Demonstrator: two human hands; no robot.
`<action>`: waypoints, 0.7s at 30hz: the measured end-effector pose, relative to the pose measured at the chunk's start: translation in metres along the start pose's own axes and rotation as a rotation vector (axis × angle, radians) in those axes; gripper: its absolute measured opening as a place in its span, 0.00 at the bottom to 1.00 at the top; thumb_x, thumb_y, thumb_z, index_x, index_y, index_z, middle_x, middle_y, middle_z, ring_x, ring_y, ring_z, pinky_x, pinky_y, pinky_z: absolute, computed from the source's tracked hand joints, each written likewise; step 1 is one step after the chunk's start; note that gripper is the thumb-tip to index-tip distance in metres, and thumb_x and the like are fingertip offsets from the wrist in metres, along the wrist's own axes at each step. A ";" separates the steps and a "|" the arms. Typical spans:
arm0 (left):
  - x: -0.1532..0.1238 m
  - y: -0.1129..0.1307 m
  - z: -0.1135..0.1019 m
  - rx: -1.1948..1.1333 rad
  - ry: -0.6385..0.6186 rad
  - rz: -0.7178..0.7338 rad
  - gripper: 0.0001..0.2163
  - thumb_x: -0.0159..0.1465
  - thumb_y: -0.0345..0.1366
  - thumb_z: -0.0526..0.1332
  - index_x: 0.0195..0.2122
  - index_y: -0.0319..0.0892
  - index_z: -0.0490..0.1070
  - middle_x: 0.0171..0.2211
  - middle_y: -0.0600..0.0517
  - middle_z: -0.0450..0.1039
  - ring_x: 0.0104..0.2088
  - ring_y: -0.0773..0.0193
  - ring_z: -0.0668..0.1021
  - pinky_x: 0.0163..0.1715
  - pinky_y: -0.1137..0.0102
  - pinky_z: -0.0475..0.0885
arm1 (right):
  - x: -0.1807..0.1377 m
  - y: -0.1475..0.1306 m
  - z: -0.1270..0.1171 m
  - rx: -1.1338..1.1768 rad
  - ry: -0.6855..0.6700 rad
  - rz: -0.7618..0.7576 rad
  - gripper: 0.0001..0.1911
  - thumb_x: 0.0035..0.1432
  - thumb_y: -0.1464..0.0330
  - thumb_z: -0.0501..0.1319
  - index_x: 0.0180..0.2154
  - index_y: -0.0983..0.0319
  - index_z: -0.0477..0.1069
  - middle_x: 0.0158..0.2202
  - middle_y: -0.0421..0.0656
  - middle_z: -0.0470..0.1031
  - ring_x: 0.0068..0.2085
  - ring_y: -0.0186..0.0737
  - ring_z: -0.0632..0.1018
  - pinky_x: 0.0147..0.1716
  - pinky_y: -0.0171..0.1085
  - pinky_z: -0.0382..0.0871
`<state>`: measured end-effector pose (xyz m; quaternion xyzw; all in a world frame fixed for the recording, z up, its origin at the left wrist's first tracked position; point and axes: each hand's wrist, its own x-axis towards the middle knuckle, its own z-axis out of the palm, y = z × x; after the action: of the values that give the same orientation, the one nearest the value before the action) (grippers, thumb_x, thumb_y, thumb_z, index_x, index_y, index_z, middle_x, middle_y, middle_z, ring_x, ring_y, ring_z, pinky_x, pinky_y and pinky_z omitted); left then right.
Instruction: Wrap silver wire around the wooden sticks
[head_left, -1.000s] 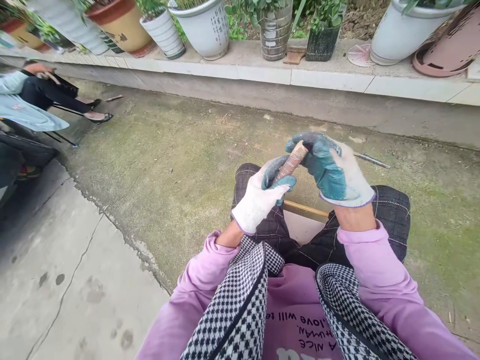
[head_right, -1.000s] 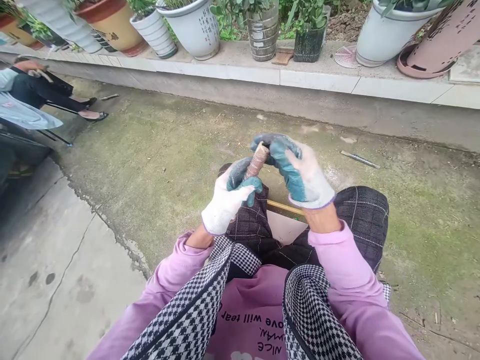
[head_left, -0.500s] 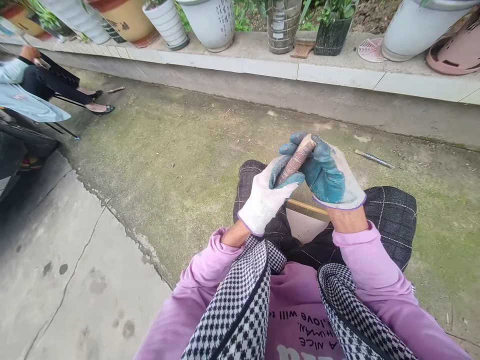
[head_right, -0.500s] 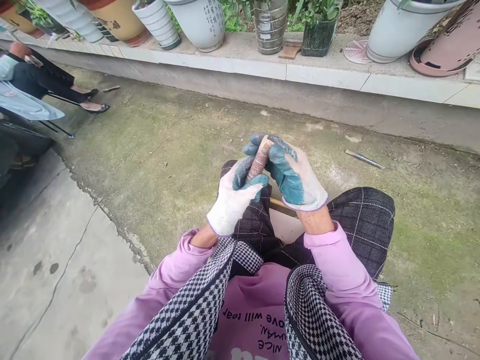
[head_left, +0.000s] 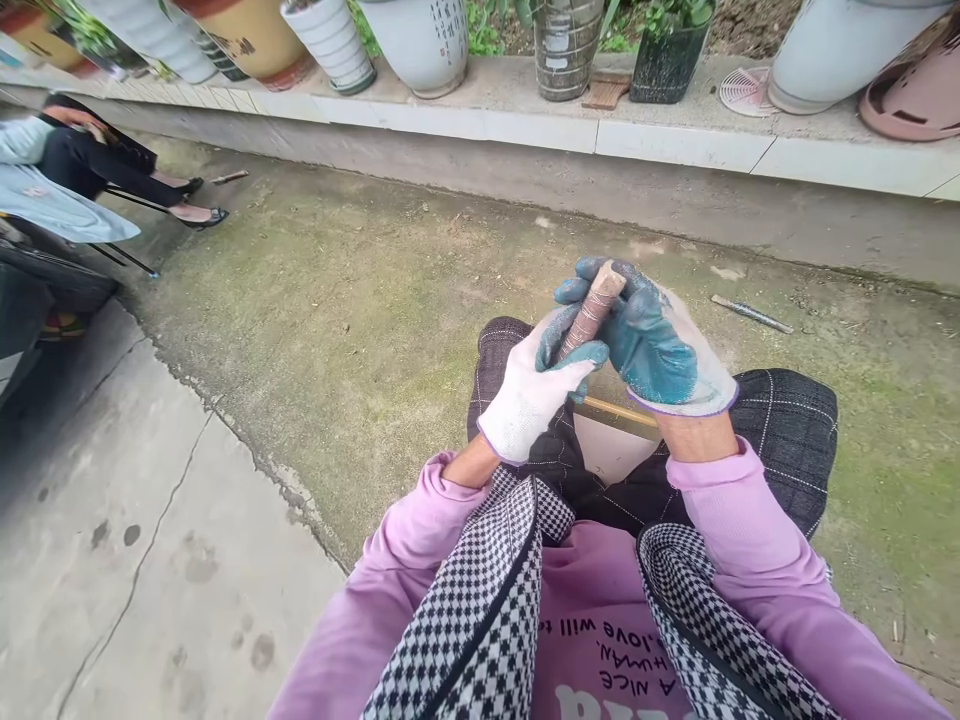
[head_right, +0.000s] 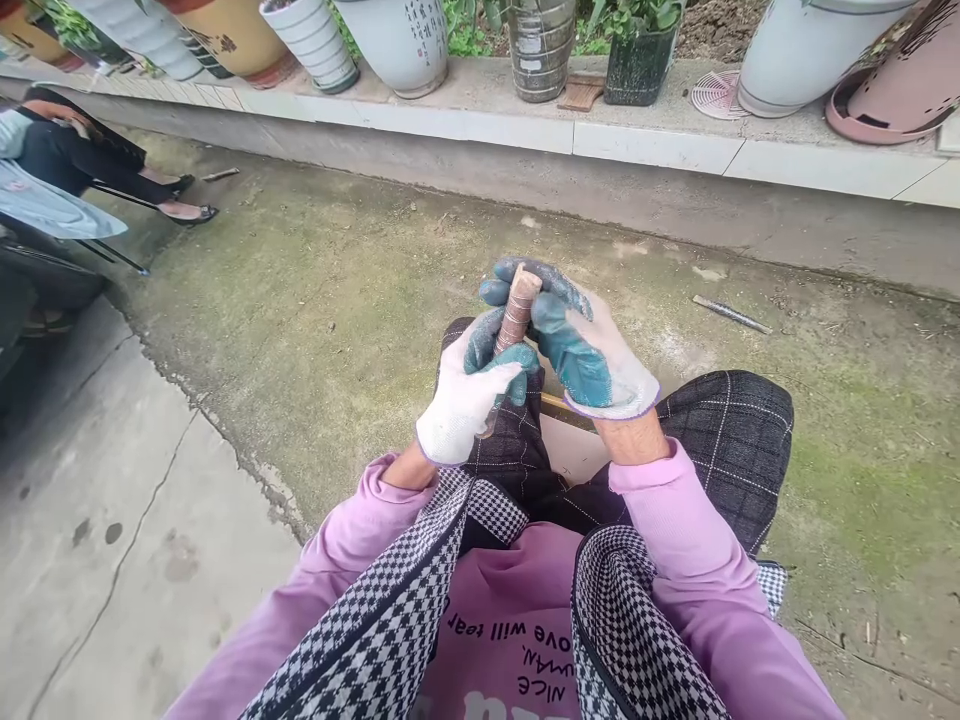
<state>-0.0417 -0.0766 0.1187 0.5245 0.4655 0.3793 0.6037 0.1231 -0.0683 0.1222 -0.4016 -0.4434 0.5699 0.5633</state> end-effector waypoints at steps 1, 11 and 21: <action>-0.001 0.001 0.000 -0.044 -0.033 -0.030 0.27 0.69 0.58 0.81 0.59 0.45 0.81 0.40 0.51 0.84 0.34 0.59 0.84 0.34 0.65 0.82 | 0.001 -0.001 0.000 0.008 -0.005 -0.005 0.40 0.62 0.27 0.77 0.58 0.50 0.87 0.56 0.50 0.92 0.64 0.67 0.90 0.61 0.63 0.91; 0.005 -0.007 -0.005 -0.126 -0.202 -0.161 0.28 0.67 0.57 0.78 0.56 0.41 0.79 0.28 0.60 0.75 0.17 0.74 0.68 0.17 0.73 0.65 | 0.025 0.004 -0.017 0.135 0.141 -0.102 0.36 0.56 0.32 0.84 0.46 0.52 0.82 0.47 0.46 0.91 0.61 0.60 0.91 0.57 0.55 0.92; 0.004 0.001 0.000 -0.167 -0.189 -0.197 0.34 0.63 0.72 0.79 0.42 0.47 0.69 0.26 0.62 0.75 0.14 0.75 0.66 0.14 0.74 0.63 | 0.003 0.020 -0.004 0.176 0.049 0.123 0.39 0.50 0.33 0.87 0.45 0.55 0.84 0.46 0.50 0.93 0.51 0.57 0.93 0.49 0.49 0.92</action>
<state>-0.0406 -0.0728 0.1185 0.4576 0.4228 0.3045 0.7205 0.1212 -0.0645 0.1023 -0.3910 -0.3522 0.6303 0.5709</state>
